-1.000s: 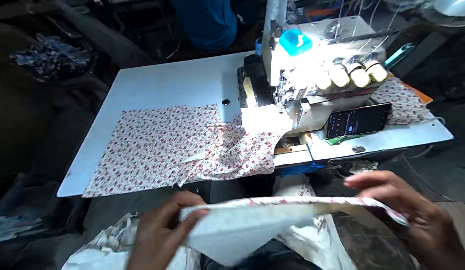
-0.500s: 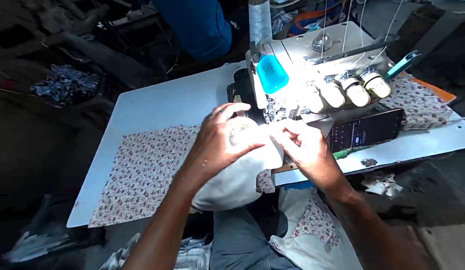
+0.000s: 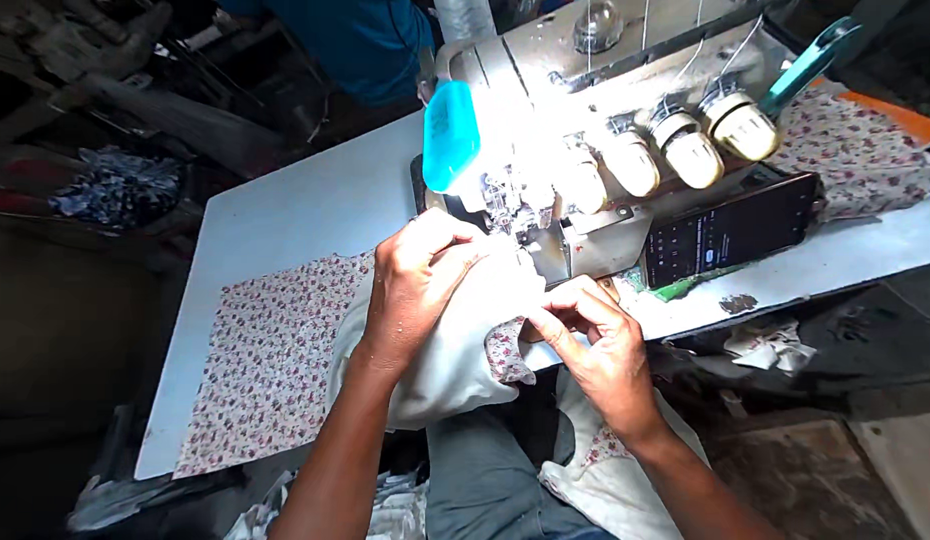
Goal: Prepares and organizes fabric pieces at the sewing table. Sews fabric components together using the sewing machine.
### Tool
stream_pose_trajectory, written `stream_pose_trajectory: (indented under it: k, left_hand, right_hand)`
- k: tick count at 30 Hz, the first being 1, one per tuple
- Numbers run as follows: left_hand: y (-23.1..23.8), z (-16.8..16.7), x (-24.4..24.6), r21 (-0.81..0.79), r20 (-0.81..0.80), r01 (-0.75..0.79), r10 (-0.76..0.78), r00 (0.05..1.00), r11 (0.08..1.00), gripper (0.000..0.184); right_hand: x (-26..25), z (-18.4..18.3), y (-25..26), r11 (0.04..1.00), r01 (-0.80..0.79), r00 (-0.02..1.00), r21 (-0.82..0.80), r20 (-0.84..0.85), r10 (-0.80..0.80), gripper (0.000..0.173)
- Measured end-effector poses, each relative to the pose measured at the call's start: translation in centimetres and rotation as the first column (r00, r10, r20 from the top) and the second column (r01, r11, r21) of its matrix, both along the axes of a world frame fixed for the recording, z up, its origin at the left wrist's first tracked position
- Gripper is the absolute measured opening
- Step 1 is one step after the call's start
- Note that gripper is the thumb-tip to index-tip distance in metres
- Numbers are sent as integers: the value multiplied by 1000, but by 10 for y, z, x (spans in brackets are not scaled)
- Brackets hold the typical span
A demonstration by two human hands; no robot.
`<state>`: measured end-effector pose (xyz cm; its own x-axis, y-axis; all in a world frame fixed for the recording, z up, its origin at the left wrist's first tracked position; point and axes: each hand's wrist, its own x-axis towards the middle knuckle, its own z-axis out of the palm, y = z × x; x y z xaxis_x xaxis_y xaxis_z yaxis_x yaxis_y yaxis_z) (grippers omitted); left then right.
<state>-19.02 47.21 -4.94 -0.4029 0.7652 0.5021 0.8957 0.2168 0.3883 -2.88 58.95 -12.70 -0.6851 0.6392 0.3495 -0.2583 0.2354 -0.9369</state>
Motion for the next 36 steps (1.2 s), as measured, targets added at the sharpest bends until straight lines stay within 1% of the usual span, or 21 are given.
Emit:
stream_pose_trajectory:
  k: [3, 6, 8, 10, 13, 16, 18, 20, 23, 25, 26, 29, 33, 36]
  left_hand:
    - [0, -4, -1, -59, 48, -3, 5, 999, 998, 9]
    - [-4, -4, 3, -80, 61, -17, 22, 998, 997, 9]
    - [-5, -3, 6, -86, 54, -31, 36, 998, 996, 10]
    - [-5, -3, 7, -88, 44, -41, 45, 998, 995, 11]
    - [-4, -3, 7, -83, 39, -53, 56, 998, 995, 11]
    - [-1, -3, 9, -82, 49, -70, 74, 996, 994, 11]
    - [1, -4, 11, -74, 44, -98, 101, 994, 992, 10]
    - [4, -6, 14, -69, 9, -128, 129, 992, 989, 9]
    - [0, -10, 21, -56, -8, -112, 112, 994, 992, 12]
    - [-7, -14, 28, -39, 3, -111, 111, 994, 993, 17]
    - [-10, -17, 32, -23, 17, -113, 114, 993, 993, 18]
    - [-10, -22, 35, 31, 35, -114, 113, 993, 993, 17]
    - [5, -21, 28, 46, 12, -106, 105, 994, 993, 13]
    - [9, -19, 20, 37, 25, -105, 104, 994, 994, 11]
  right_hand:
    - [4, -6, 1, 993, -51, 999, -106, -22, 49, 7]
    - [8, -12, -1, 971, -90, 995, -223, -64, 78, 8]
    - [7, -15, -2, 955, -100, 994, -279, -63, 86, 12]
    - [6, -15, -3, 943, -92, 996, -321, -22, 90, 18]
    - [3, -13, -2, 937, -95, 995, -335, -3, 99, 17]
    - [1, -10, 1, 948, -103, 995, -300, -25, 100, 11]
    - [0, -9, 0, 942, -122, 992, -314, -64, 107, 10]
    - [1, -6, -2, 920, -141, 988, -367, -107, 109, 12]
    - [6, -3, -7, 899, -172, 982, -402, -143, 123, 21]
    - [11, 1, -10, 902, -183, 982, -392, -115, 149, 27]
    - [14, 1, -11, 906, -187, 982, -379, -111, 156, 27]
    - [20, 0, -14, 928, -183, 981, -325, -120, 151, 20]
    - [15, 6, -13, 961, -115, 990, -250, -110, 89, 13]
    - [8, 5, -7, 995, -40, 998, -96, -48, 35, 14]
